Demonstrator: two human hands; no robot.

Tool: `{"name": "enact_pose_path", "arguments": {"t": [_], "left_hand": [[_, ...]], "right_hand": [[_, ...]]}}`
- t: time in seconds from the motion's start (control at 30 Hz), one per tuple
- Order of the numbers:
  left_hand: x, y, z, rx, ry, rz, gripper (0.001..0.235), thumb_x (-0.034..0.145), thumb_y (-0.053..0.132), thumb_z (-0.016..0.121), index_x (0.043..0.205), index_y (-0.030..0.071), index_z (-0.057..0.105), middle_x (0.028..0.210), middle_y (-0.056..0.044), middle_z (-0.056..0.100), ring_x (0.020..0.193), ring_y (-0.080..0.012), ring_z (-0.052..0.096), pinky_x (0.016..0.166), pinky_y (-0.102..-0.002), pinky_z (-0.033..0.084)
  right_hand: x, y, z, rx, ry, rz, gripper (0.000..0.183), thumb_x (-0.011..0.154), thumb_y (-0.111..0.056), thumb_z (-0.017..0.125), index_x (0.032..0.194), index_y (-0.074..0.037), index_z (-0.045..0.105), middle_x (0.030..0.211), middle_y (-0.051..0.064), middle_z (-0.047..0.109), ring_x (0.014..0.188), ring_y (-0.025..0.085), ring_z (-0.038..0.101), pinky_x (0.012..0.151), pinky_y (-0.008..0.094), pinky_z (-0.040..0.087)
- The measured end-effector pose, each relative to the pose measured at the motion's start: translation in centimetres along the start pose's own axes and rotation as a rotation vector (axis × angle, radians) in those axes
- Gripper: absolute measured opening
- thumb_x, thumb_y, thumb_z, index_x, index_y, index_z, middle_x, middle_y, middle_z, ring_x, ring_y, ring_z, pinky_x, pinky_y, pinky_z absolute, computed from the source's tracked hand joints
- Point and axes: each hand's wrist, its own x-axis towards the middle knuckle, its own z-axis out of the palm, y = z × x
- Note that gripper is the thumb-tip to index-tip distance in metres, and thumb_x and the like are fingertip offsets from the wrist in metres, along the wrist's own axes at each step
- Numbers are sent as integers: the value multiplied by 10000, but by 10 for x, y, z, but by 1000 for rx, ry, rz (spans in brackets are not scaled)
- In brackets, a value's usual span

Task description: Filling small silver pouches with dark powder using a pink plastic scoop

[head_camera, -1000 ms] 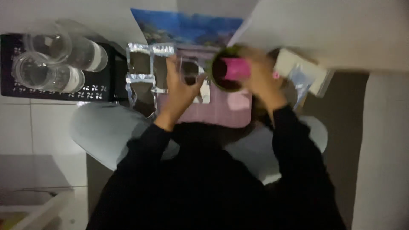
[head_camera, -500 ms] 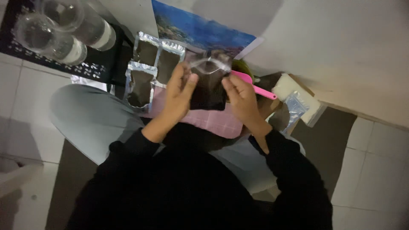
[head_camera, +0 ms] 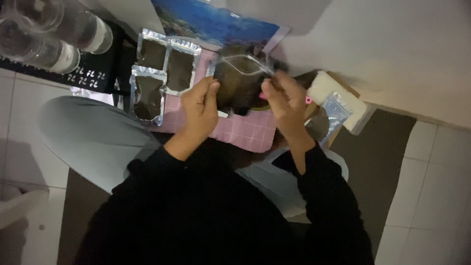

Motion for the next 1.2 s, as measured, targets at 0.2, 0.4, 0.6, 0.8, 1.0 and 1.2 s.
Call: {"name": "enact_pose_path", "arguments": {"t": [0.2, 0.4, 0.6, 0.8, 1.0, 1.2], "left_hand": [[-2, -14, -21, -47, -93, -97, 127, 1033, 91, 668, 1086, 24, 763, 674, -62, 608, 715, -143, 544, 665, -345, 468], [-10, -51, -8, -444, -488, -354, 282, 994, 61, 679, 1267, -12, 678, 1093, -132, 738, 1034, -205, 635, 981, -438, 523], [-9, -49, -24, -377, -533, -441, 89, 1022, 117, 668, 961, 109, 603, 925, 84, 576, 909, -44, 542, 817, -228, 435], [-9, -63, -26, -412, -556, -385, 186, 934, -77, 678, 1076, 36, 716, 692, 35, 578, 653, -64, 508, 658, -195, 427], [29, -11, -36, -396, -558, -323, 431, 881, 72, 833, 1277, 18, 672, 979, -79, 741, 901, -141, 657, 853, -354, 566], [50, 27, -15, -430, -295, -264, 247, 953, 164, 812, 1136, 24, 720, 969, -63, 746, 928, -96, 648, 829, -290, 568]], "right_hand": [[7, 9, 3, -50, 60, -11, 111, 984, -112, 792, 933, -15, 776, 628, 89, 627, 572, 130, 505, 648, 302, 477], [19, 3, 4, -85, 104, 37, 147, 1057, -179, 713, 983, -72, 781, 715, 95, 681, 645, 127, 530, 689, 287, 447], [23, 1, -4, -17, 15, 280, 195, 1019, -222, 663, 1138, -90, 742, 957, -57, 664, 863, 65, 556, 797, 232, 460], [11, 46, -9, 30, 1, 107, 325, 1036, -131, 756, 720, -108, 682, 595, -33, 436, 633, 84, 379, 679, 261, 365], [15, 40, -8, -8, -132, 44, 474, 1019, -100, 785, 597, -86, 568, 557, -4, 391, 594, 98, 368, 652, 262, 381], [15, -27, 16, -47, -170, 66, 344, 999, -152, 792, 739, -12, 615, 623, 98, 498, 730, 113, 469, 693, 293, 422]]}}
